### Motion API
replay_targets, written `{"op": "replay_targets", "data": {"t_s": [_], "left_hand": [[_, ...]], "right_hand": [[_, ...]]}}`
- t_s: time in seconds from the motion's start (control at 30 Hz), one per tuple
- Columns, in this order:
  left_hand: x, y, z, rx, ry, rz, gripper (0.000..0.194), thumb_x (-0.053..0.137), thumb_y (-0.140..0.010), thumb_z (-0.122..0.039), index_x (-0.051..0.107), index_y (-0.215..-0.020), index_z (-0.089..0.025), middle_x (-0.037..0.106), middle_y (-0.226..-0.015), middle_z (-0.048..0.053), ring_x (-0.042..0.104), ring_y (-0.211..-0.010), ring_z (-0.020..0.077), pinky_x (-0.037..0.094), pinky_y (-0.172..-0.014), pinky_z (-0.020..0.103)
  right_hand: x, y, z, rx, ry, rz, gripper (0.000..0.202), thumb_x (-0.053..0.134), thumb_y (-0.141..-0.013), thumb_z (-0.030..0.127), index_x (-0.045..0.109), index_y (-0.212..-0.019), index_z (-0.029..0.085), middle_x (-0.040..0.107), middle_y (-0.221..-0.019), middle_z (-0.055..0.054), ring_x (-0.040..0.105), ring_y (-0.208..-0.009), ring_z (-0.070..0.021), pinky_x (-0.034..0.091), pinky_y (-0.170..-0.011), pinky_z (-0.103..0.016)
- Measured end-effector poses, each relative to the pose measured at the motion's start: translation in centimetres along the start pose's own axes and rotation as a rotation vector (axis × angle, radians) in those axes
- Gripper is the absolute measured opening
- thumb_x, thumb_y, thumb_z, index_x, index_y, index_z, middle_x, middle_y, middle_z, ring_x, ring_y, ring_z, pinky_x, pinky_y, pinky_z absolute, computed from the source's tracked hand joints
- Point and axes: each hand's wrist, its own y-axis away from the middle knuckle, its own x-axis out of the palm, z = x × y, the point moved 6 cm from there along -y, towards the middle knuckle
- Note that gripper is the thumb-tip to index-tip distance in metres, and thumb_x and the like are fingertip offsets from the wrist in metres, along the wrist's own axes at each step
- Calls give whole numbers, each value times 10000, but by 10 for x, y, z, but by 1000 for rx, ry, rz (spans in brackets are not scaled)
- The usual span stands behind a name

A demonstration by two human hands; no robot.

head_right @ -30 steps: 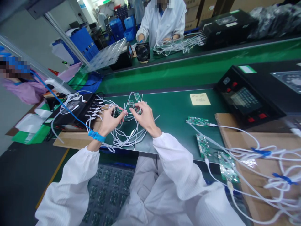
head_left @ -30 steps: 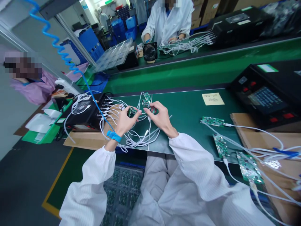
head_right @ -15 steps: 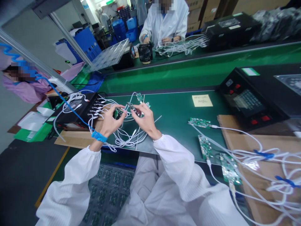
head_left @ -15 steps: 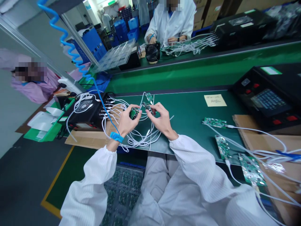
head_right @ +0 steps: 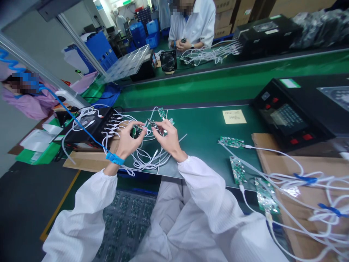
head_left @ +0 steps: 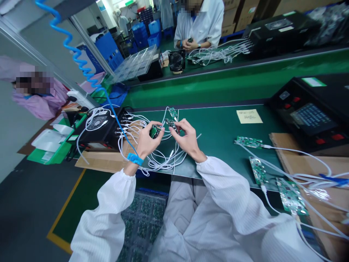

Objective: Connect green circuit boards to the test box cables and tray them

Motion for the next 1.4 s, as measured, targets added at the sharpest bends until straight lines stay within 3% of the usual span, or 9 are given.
{"op": "replay_targets", "data": {"t_s": [0.37, 0.83, 1.2, 1.4], "left_hand": [[0, 2, -1, -9, 4, -5, 158, 658, -902, -332, 692, -999, -212, 730, -982, 41, 662, -927, 201, 503, -809, 310], [-2, 2, 0, -15, 18, -58, 170, 662, -926, -393, 671, -894, -227, 725, -882, 19, 662, -851, 187, 501, -783, 312], [-3, -2, -7, -62, 80, -59, 260, 683, -920, -474, 698, -871, -219, 737, -790, 16, 662, -738, 176, 509, -726, 310], [-4, -3, 0, -126, 135, -31, 304, 711, -894, -517, 696, -871, -214, 710, -717, 16, 676, -728, 190, 529, -711, 315]], "right_hand": [[1, 2, -9, 74, 2, -4, 153, 676, -939, 343, 722, -1010, 216, 571, -823, -15, 544, -751, -166, 497, -687, -324], [2, 2, 7, -35, -6, 34, 125, 669, -940, 270, 743, -1027, 219, 576, -789, -2, 532, -704, -157, 497, -661, -338], [3, 4, 11, -61, -27, 79, 135, 633, -969, 265, 724, -1052, 211, 696, -1001, -64, 590, -752, -159, 536, -670, -342], [5, 6, 13, -87, -12, 109, 161, 607, -976, 232, 730, -1079, 222, 703, -1030, -71, 626, -822, -179, 551, -696, -359]]}}
